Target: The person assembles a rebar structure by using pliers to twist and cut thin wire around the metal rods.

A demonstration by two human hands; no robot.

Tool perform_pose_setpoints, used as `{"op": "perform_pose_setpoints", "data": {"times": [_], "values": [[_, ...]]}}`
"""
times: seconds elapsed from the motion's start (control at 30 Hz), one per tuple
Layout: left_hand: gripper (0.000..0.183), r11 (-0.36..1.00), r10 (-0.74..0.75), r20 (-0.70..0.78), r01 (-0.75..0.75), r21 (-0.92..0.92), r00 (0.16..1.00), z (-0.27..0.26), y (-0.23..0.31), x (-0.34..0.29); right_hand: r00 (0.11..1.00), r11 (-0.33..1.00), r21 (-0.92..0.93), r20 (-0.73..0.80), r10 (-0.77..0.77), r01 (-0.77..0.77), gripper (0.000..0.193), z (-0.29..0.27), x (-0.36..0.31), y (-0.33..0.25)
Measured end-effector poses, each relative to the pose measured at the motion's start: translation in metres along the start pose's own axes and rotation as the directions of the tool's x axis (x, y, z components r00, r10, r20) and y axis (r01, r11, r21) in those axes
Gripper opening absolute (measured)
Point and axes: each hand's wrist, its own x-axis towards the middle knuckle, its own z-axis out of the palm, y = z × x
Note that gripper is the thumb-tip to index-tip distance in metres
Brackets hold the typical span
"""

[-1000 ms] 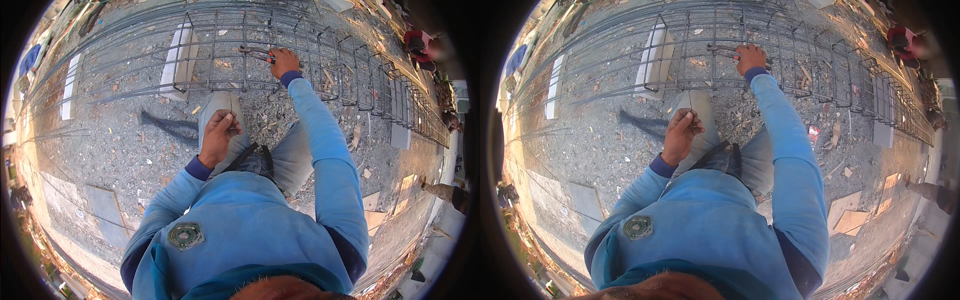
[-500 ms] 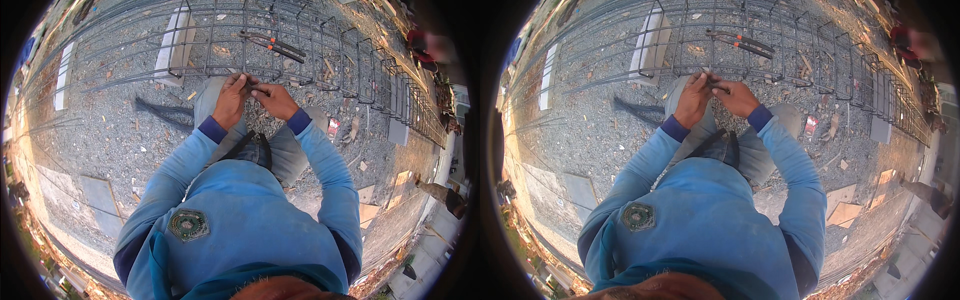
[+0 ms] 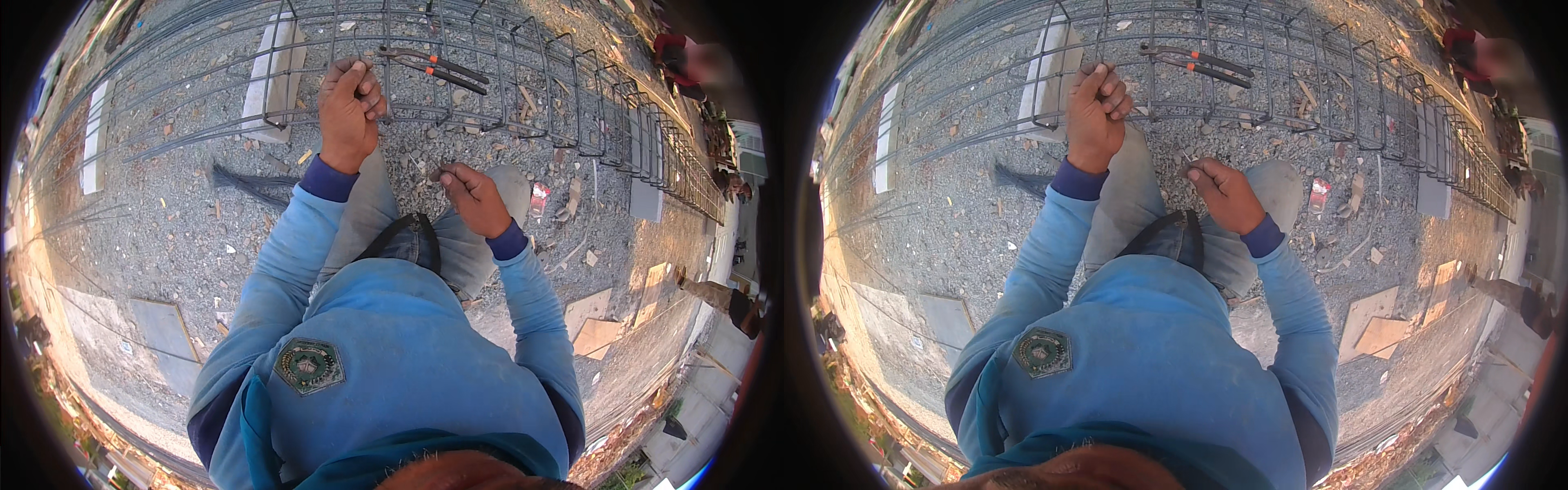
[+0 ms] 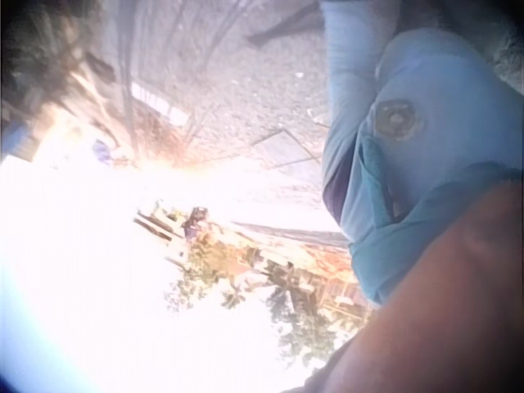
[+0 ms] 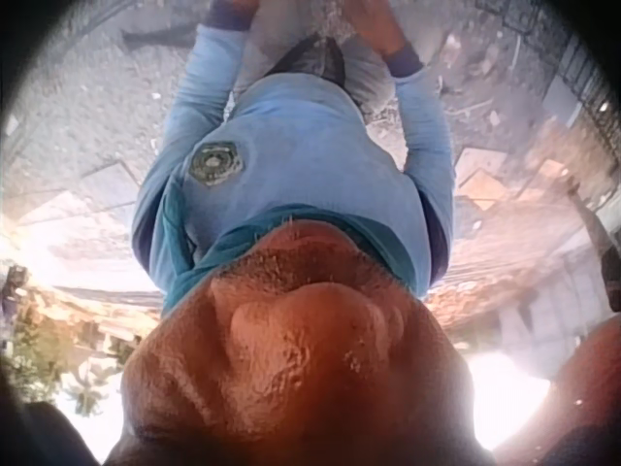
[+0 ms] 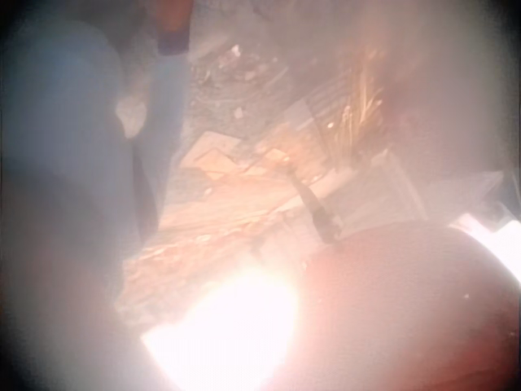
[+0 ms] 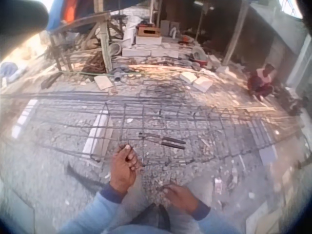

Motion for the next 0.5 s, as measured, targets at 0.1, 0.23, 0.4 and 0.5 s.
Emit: {"op": "perform_pose_setpoints", "data": {"times": [0.1,0.23,0.4,0.5], "values": [[0.012,1.000,-0.014,0.059,0.012,0.024,0.998,0.013,0.018,0.008,0.995,0.986,0.140,0.029,0.092,-0.095,0.023,0.000,-0.011,0.006],[0.017,0.999,-0.046,0.077,0.045,0.017,0.996,0.048,0.019,-0.010,0.997,0.948,0.311,0.010,0.071,-0.070,0.023,0.019,-0.005,0.001],[0.023,0.985,-0.146,0.184,0.127,0.113,0.972,0.053,0.031,-0.004,0.977,0.991,0.098,-0.205,-0.065,0.087,0.020,0.024,0.010,-0.023],[0.022,0.908,-0.313,0.186,0.236,0.346,0.932,0.083,0.050,-0.004,0.571,0.542,-0.671,-0.210,-0.794,0.507,0.030,-0.010,0.018,-0.099]]}}
